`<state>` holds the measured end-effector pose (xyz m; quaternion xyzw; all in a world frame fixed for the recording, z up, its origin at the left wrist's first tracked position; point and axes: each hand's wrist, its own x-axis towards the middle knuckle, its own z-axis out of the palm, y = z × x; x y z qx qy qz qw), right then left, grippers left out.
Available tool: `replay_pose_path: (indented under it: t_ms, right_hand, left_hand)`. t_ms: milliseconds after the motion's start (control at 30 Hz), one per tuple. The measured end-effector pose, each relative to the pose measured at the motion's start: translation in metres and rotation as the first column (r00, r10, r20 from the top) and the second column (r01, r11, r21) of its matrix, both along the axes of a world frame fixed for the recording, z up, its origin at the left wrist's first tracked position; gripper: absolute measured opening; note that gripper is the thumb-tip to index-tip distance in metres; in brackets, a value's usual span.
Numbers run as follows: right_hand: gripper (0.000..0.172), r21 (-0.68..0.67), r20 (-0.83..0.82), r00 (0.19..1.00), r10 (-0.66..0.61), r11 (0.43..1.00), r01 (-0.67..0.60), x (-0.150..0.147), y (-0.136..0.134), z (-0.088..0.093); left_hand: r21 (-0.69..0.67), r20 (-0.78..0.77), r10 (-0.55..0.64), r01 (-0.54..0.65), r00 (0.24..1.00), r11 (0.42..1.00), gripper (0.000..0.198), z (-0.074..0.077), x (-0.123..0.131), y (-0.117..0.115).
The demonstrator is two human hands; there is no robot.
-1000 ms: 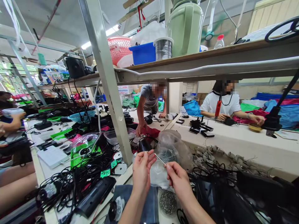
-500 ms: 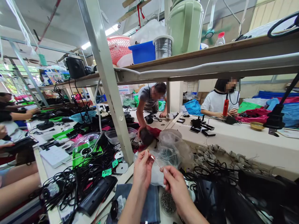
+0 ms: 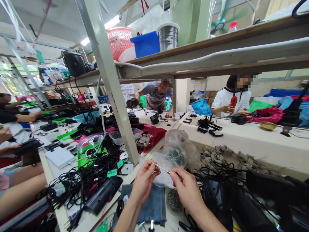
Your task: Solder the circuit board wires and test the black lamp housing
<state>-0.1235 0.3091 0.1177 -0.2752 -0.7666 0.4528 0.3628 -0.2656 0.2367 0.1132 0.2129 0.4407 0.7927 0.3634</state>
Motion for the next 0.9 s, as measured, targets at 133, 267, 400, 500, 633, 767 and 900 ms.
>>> replay_pose_path:
  t_ms: [133,267,400,500,633,767,900]
  right_hand:
    - [0.038,0.040,0.017,1.000,-0.018,0.999,0.018,0.000,0.002,-0.001]
    - [0.036,0.073,0.026,1.000,-0.010,0.997,0.008,0.000,0.004,0.000]
    - [0.034,0.116,0.047,0.999,-0.002,0.993,-0.004,0.000,0.003,0.002]
    - [0.031,0.162,0.062,0.998,-0.002,0.987,-0.008,0.001,0.003,0.003]
    - [0.029,0.237,0.085,0.996,-0.009,0.971,-0.011,0.001,0.004,0.006]
    - [0.026,0.333,0.137,0.990,-0.026,0.943,-0.022,-0.005,0.010,0.012]
    - [0.026,0.401,0.230,0.971,-0.065,0.916,-0.033,-0.018,0.020,0.025]
  left_hand:
    - [0.007,-0.006,-0.007,0.007,1.000,1.000,0.036,-0.002,-0.003,0.001]
    - [0.006,-0.023,-0.025,0.025,0.999,1.000,0.035,-0.004,-0.005,0.000]
    - [0.004,-0.038,-0.045,0.045,0.998,0.999,0.033,-0.002,-0.005,0.000]
    - [0.005,-0.034,-0.054,0.054,0.998,0.999,0.033,0.000,-0.006,0.000]
    - [0.001,0.000,-0.051,0.051,0.999,0.999,0.033,0.003,-0.006,0.003]
    - [0.007,0.076,-0.030,0.030,0.997,1.000,0.031,0.004,-0.006,0.010]
    - [0.015,0.207,0.023,-0.027,0.978,1.000,0.015,0.008,-0.009,0.024]
